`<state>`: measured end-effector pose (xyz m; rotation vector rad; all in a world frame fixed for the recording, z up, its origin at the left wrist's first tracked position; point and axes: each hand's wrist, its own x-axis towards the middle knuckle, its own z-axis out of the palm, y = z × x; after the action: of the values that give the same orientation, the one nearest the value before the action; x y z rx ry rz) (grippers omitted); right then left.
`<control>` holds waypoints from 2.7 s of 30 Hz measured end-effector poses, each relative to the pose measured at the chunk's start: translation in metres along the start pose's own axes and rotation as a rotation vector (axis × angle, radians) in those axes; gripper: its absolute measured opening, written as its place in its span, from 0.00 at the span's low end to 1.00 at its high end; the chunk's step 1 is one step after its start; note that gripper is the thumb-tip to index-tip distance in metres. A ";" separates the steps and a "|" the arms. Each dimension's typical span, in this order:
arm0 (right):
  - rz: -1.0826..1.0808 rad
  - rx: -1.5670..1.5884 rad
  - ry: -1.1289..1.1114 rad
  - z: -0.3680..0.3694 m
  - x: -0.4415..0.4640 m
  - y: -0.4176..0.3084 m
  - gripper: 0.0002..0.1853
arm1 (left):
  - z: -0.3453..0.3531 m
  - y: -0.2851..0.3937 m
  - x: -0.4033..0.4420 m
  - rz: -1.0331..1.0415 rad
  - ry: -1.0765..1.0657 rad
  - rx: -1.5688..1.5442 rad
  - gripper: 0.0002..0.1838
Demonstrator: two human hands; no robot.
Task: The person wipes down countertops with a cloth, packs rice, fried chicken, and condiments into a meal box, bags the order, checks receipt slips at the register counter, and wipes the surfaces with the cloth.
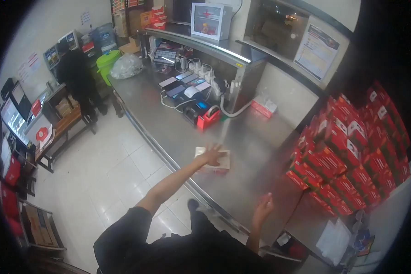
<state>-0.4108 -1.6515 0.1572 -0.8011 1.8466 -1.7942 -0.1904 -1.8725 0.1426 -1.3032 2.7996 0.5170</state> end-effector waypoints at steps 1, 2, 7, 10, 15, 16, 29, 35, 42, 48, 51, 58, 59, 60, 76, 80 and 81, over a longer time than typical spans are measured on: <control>0.064 0.108 -0.003 0.016 0.001 -0.011 0.23 | -0.001 -0.009 0.009 0.063 -0.023 -0.043 0.32; 0.091 0.204 -0.031 0.040 -0.001 -0.011 0.24 | -0.016 -0.007 0.006 0.112 0.050 -0.131 0.33; -0.354 0.327 -0.195 0.235 0.020 -0.017 0.22 | -0.073 -0.024 -0.012 -0.045 -0.095 -1.604 0.34; -0.685 -0.319 -0.336 0.389 0.007 -0.056 0.19 | -0.042 -0.130 0.019 0.351 -0.009 -2.287 0.25; -0.755 -0.618 -0.470 0.556 0.045 -0.066 0.21 | -0.088 -0.360 -0.033 -0.375 0.603 -2.236 0.22; -0.511 -0.600 -0.549 0.580 0.081 -0.054 0.21 | -0.098 -0.393 -0.048 -0.528 0.778 -2.133 0.22; 0.363 -0.807 -0.644 0.703 0.240 0.027 0.52 | -0.315 -0.974 -0.075 -0.788 1.565 -0.837 0.13; 0.374 -0.946 -0.628 0.733 0.244 0.006 0.38 | -0.363 -1.096 -0.027 -1.007 1.176 -0.134 0.21; 0.251 -0.933 -0.725 0.730 0.226 -0.007 0.11 | -0.386 -1.028 0.093 -0.422 1.533 0.066 0.13; -0.250 -2.019 -1.086 0.646 0.182 -0.038 0.16 | -0.359 -1.028 0.260 -0.245 1.081 -0.649 0.17; -0.290 -1.792 -0.767 0.681 0.191 -0.107 0.15 | -0.333 -1.044 0.324 -0.165 1.106 -1.211 0.16; -0.053 -1.411 -0.453 0.738 0.181 -0.126 0.11 | -0.330 -1.048 0.334 -0.148 1.036 -1.533 0.11; 0.024 -1.377 -0.474 0.738 0.181 -0.125 0.14 | -0.330 -1.047 0.335 -0.159 1.046 -1.542 0.10; 0.098 -1.342 -0.495 0.744 0.180 -0.131 0.16 | -0.328 -1.047 0.338 -0.169 1.059 -1.551 0.10; -0.059 -1.213 -0.442 0.733 0.173 -0.123 0.12 | -0.327 -1.049 0.342 -0.183 1.123 -1.506 0.11; 0.143 -1.121 -0.417 0.752 0.167 -0.143 0.16 | -0.329 -1.046 0.333 -0.155 1.072 -1.550 0.12; 0.137 -1.117 -0.427 0.756 0.167 -0.146 0.16 | -0.326 -1.047 0.330 -0.144 1.039 -1.552 0.13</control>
<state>-0.0116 -2.3207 0.2703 -1.2317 2.4134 -0.3107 0.4171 -2.8426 0.0976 -2.3293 2.4336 3.1235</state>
